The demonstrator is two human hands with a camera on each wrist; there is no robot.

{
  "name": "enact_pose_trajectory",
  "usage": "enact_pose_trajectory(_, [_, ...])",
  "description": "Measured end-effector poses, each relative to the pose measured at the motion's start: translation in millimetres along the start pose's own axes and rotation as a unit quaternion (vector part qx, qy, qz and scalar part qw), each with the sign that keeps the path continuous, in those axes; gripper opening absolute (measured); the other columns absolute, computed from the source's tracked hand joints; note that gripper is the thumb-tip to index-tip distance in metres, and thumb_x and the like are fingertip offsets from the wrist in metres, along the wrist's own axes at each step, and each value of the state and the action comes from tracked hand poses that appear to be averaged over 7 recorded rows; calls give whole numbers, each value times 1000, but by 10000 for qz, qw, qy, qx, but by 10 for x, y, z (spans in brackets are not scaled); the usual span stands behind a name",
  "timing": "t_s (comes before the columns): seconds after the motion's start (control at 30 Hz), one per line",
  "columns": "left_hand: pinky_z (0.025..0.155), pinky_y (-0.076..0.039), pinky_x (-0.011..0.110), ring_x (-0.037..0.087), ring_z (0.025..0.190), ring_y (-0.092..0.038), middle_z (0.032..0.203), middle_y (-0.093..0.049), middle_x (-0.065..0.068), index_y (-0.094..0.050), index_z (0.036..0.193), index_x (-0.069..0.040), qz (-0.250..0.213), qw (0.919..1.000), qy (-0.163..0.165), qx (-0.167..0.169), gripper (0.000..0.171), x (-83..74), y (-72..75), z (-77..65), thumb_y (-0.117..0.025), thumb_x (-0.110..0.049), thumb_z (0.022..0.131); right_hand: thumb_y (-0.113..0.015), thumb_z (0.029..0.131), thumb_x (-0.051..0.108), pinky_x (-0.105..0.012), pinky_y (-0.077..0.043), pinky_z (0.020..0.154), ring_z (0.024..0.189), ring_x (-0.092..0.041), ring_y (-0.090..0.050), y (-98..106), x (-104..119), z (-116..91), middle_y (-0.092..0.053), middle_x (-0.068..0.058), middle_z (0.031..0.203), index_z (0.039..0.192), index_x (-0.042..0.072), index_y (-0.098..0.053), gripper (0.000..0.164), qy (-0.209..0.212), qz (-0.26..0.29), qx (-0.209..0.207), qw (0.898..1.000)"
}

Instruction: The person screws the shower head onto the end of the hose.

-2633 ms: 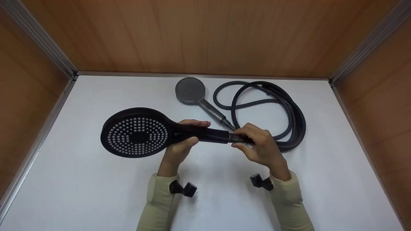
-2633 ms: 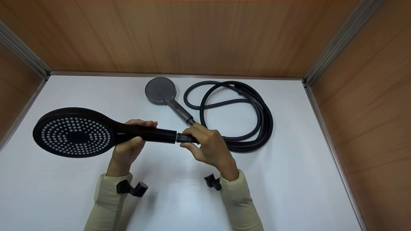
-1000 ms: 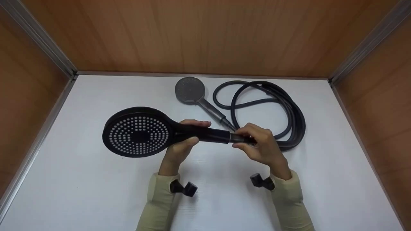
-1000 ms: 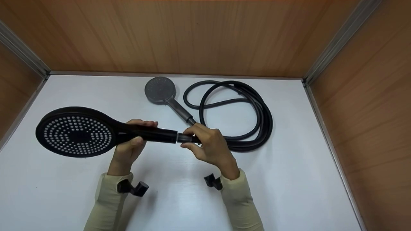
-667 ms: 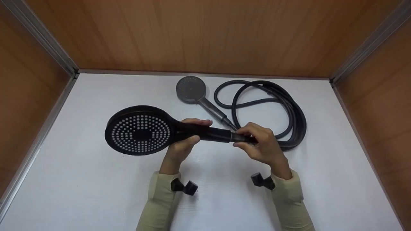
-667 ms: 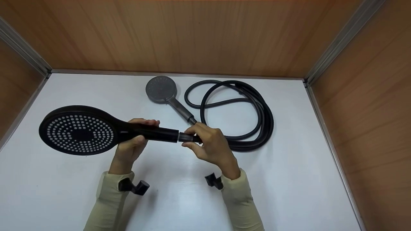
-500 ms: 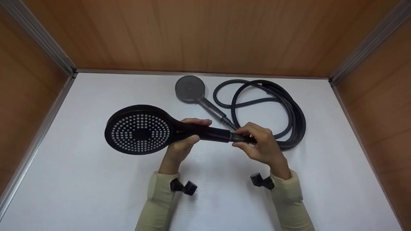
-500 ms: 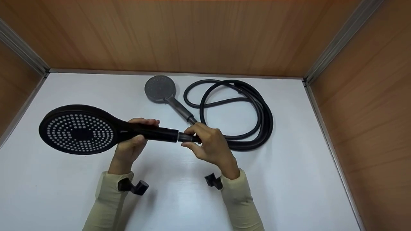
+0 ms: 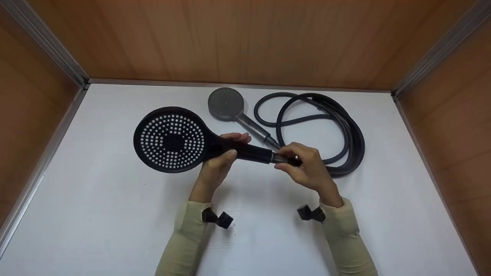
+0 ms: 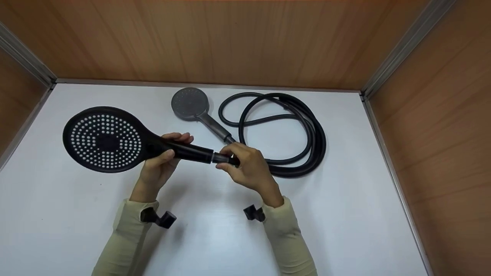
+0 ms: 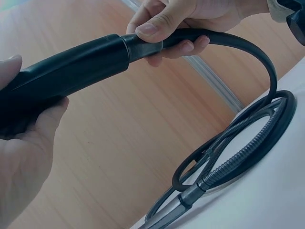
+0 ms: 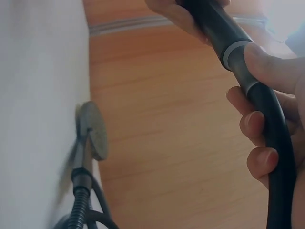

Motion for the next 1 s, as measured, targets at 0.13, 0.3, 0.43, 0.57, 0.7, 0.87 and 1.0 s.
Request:
enact_pose_trajectory(0.13, [109, -45, 34, 20, 115, -61, 112, -69, 4, -64, 110, -10, -189, 9990, 273, -295, 29, 38, 57, 22, -70, -6, 82, -79, 73, 1, -17, -39, 44, 57, -6, -47, -46, -77, -12, -65, -6, 75, 92, 1, -66, 23, -243, 123, 93, 9996])
enact_pose_trajectory(0.3, [106, -47, 33, 22, 111, -63, 109, -70, 8, -65, 106, -7, -447, 9967, 434, -521, 27, 107, 156, 48, -72, -4, 80, -77, 75, 3, -17, -43, 48, 58, -5, -49, -124, -213, -18, -66, -8, 74, 92, -1, -67, 19, -848, 549, 319, 9944])
enact_pose_trajectory(0.43, [104, -49, 33, 24, 109, -65, 108, -70, 11, -65, 105, -4, -638, 9938, 569, -714, 22, 179, 248, 98, -63, 4, 84, -77, 77, 6, -16, -45, 52, 60, -6, -52, -191, -365, -28, -68, -11, 76, 91, -2, -68, 18, -1482, 848, 420, 9844])
enact_pose_trajectory(0.57, [100, -51, 31, 24, 106, -66, 105, -70, 13, -64, 103, -2, -718, 9890, 805, -1013, 24, 261, 358, 142, -49, 10, 88, -77, 78, 9, -15, -45, 56, 63, -6, -53, -269, -508, -57, -68, -14, 79, 91, -3, -68, 19, -1884, 840, 463, 9774])
enact_pose_trajectory(0.7, [100, -52, 32, 23, 104, -67, 104, -70, 13, -62, 103, -1, -740, 9845, 1049, -1192, 22, 344, 453, 196, -46, 9, 91, -77, 78, 8, -15, -45, 58, 64, -6, -53, -325, -631, -89, -68, -15, 80, 90, -4, -68, 20, -2143, 803, 409, 9726])
enact_pose_trajectory(0.87, [100, -52, 32, 22, 102, -68, 103, -71, 12, -58, 106, 0, -822, 9783, 1364, -1325, 18, 454, 555, 265, -46, 5, 94, -77, 78, 6, -15, -44, 56, 63, -5, -54, -363, -746, -113, -67, -17, 81, 90, -6, -67, 20, -2485, 898, 309, 9640])
enact_pose_trajectory(1.0, [101, -51, 34, 22, 100, -69, 103, -71, 12, -54, 109, 1, -775, 9729, 1577, -1500, 17, 539, 649, 296, -46, 3, 95, -75, 78, 3, -14, -44, 54, 62, -5, -54, -407, -809, -141, -67, -22, 82, 91, -9, -65, 20, -2692, 1031, 272, 9572])
Point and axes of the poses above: each hand's wrist, its own z-axis towards the middle knuckle, its own y-axis out of the back of the hand, x = y × z, the point moved 7 cm from there along z, towards the middle knuckle
